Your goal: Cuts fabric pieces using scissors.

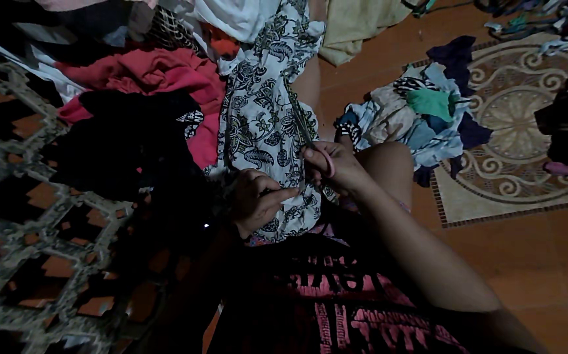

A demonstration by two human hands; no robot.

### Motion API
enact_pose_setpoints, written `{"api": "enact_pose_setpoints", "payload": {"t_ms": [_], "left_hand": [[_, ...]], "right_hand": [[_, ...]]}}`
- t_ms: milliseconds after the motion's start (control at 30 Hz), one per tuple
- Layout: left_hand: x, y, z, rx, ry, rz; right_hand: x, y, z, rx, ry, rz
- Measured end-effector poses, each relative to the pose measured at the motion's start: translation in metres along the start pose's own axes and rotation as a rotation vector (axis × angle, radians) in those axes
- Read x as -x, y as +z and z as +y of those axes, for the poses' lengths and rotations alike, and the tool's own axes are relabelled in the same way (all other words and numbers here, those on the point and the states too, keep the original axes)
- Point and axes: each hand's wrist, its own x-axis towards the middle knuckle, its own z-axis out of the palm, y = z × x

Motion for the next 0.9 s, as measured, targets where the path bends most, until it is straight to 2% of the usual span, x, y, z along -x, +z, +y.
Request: {"api": "enact_pose_setpoints", "payload": {"t_ms": [167,300,400,467,500,567,633,733,800,833,900], "left_hand": [[0.000,-0.001,-0.001,-0.014,0.006,-0.003],[0.000,-0.003,-0.003,-0.016,-0.003,-0.027],[-0.002,-0.013,-0.004,0.034,-0.024,-0.052],[-0.007,-0.027,-0.004,0.086,-0.080,-0.106],[-0.013,-0.035,-0.007,0.108,-0.126,-0.121],[-0.042,-0.042,-0.015,0.098,-0.224,-0.052],[-0.087,-0.035,-0.030,-0.034,-0.359,0.000],[-0.152,-0.012,-0.061,-0.196,-0.662,-0.214],[-0.176,-0.001,-0.078,-0.238,-0.774,-0.363],[-0.182,0.001,-0.082,-0.236,-0.798,-0.386],[-0.180,-0.007,-0.083,-0.150,-0.807,-0.287]], "right_hand": [[-0.001,-0.002,0.003,-0.012,0.012,0.007],[0.015,-0.013,0.001,0.080,0.064,-0.105],[0.043,-0.041,0.000,0.158,0.128,-0.238],[0.060,-0.063,0.001,0.160,0.070,-0.254],[0.065,-0.068,0.000,0.167,0.023,-0.172],[0.062,-0.064,-0.005,0.232,-0.073,0.121],[0.042,-0.049,-0.009,0.367,-0.136,0.356],[0.000,-0.034,-0.008,0.501,-0.144,0.435],[-0.018,-0.026,-0.003,0.593,-0.155,0.445],[-0.023,-0.025,-0.001,0.619,-0.141,0.451],[-0.024,-0.030,-0.002,0.616,-0.086,0.460]]}}
